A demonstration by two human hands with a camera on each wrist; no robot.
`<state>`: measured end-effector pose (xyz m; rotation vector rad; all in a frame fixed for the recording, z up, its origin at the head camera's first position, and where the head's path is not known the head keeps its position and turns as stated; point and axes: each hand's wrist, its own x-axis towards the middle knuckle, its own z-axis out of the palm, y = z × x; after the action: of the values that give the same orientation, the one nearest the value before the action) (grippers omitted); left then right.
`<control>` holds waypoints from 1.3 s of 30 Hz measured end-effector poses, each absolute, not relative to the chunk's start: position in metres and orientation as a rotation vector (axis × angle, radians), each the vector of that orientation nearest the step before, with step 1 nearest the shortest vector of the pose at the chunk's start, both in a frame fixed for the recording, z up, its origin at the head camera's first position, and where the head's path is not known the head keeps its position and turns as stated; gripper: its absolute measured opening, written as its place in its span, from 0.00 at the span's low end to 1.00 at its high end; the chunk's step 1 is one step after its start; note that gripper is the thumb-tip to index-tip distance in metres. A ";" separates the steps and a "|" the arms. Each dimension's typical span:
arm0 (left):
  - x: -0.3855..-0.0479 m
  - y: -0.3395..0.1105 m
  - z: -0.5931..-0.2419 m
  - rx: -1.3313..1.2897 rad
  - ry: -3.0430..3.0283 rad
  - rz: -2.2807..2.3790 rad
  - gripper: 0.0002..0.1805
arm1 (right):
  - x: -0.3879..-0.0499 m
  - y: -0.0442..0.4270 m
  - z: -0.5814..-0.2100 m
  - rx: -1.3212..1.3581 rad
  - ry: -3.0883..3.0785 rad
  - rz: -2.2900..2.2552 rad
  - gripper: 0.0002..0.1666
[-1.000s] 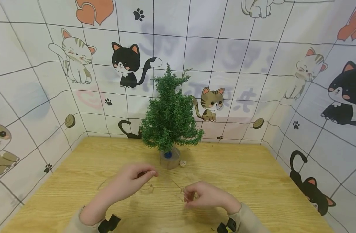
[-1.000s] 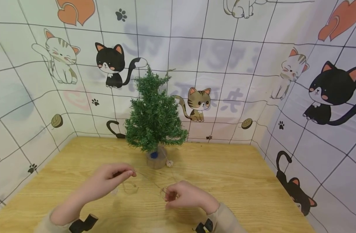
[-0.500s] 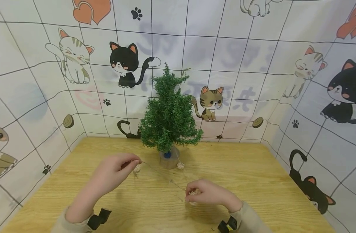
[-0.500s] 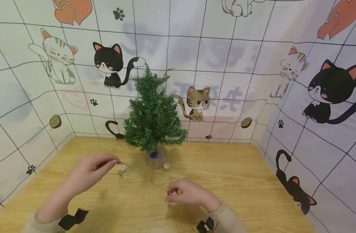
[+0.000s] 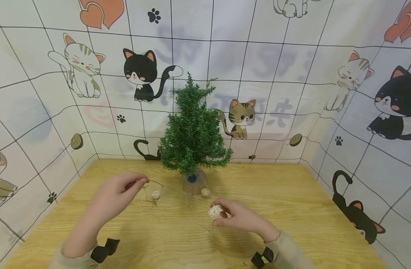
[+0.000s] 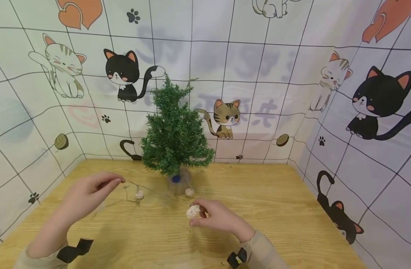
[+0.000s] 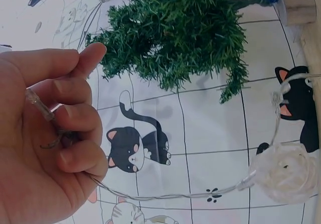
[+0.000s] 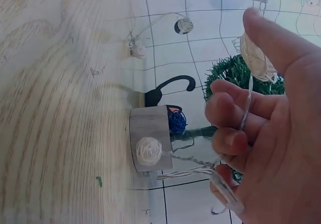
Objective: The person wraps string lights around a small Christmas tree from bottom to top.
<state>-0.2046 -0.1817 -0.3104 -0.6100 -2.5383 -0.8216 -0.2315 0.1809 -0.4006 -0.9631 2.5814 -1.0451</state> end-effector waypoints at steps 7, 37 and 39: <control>-0.210 -0.189 -0.312 -0.598 -2.579 -0.814 0.11 | -0.233 0.180 -0.399 -0.938 2.608 -1.109 0.32; -0.222 -0.229 -0.309 -0.342 -2.650 -0.704 0.18 | -0.241 0.190 -0.405 -0.945 2.650 -1.219 0.03; -0.219 -0.234 -0.306 -0.302 -2.632 -0.680 0.18 | -0.242 0.192 -0.406 -0.956 2.659 -1.214 0.02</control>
<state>-0.2191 -0.2338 -0.3057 -0.3020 -2.6321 -0.6799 -0.2421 0.1917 -0.4064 -0.9556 2.6587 -1.2142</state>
